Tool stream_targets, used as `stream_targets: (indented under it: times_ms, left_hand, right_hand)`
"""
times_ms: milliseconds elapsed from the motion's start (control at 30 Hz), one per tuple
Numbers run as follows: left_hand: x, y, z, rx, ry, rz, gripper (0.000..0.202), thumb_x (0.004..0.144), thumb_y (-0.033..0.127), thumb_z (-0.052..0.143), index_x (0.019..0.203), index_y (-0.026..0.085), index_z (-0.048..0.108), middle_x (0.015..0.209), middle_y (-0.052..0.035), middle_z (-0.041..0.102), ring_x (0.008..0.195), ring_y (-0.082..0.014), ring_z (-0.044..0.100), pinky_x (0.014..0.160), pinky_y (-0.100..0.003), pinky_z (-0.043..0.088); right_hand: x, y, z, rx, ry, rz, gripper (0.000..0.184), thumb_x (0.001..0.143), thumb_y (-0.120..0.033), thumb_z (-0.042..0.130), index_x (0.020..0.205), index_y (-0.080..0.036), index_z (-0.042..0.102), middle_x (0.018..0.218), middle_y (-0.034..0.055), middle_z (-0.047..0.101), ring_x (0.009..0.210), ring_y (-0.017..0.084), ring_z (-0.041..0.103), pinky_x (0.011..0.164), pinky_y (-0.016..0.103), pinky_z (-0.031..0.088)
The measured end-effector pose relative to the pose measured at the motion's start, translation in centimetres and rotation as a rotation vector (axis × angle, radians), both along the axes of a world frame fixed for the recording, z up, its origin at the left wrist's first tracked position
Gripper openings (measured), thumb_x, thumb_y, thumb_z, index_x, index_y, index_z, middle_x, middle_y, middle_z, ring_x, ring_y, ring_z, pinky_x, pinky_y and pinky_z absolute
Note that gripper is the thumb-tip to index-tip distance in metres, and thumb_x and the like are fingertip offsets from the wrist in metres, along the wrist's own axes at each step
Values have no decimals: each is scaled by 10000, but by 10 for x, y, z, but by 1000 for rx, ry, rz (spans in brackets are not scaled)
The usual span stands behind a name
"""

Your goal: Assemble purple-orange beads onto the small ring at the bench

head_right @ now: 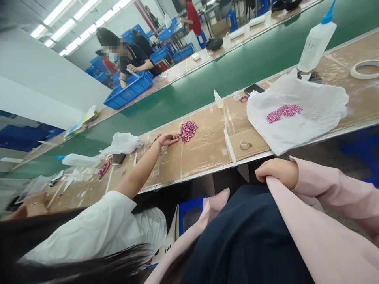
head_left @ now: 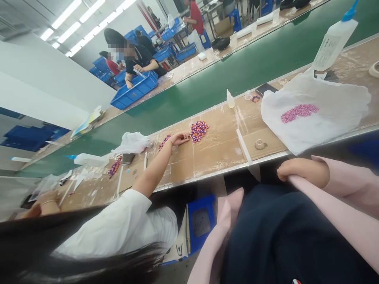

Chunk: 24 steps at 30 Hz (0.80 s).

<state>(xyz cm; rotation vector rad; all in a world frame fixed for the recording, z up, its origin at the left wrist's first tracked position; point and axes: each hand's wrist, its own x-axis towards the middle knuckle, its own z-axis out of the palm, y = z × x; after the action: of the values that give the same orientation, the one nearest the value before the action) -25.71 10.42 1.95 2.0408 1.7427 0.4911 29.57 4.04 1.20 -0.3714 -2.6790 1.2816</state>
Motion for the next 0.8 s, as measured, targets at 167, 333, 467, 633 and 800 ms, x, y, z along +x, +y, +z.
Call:
stream_targets:
  times_ms: [167,333,467,633,800]
  left_hand:
    - [-12,-13,15,-28,53,-43,385,949,351,618,1273,147,579,1266,-110,613,1078,-245,635,898,-453,562]
    - [-21,13,-2,-22,-24,-172,311,957,352,606,1194,150,614,1155,-92,652,954,-197,662,815,-392,586]
    - [-37,33,-30,28,-124,-238,252,968,359,586,1110,156,636,1040,-67,668,827,-150,649,735,-326,581]
    - [-53,38,-37,62,-153,-287,255,964,377,592,1040,137,639,932,-40,663,745,-131,634,678,-300,565]
    - [-43,41,-29,80,-207,-330,535,808,674,652,676,160,579,667,30,626,658,-91,588,626,-221,521]
  right_hand:
    - [-5,2,-3,8,53,23,107,741,-113,461,736,-213,498,692,37,581,635,151,493,621,282,370]
    - [-2,11,8,46,-1,20,61,751,-171,489,767,-196,543,758,41,625,710,160,554,694,268,432]
    - [-2,14,13,46,-73,36,72,752,-189,494,781,-182,560,783,45,642,731,157,566,715,263,447]
    - [-13,14,11,35,-67,83,56,725,-180,512,765,-186,552,762,36,637,710,153,551,690,258,436]
    - [-18,12,13,8,-70,95,30,741,-196,520,756,-187,544,760,36,629,712,150,539,696,257,429]
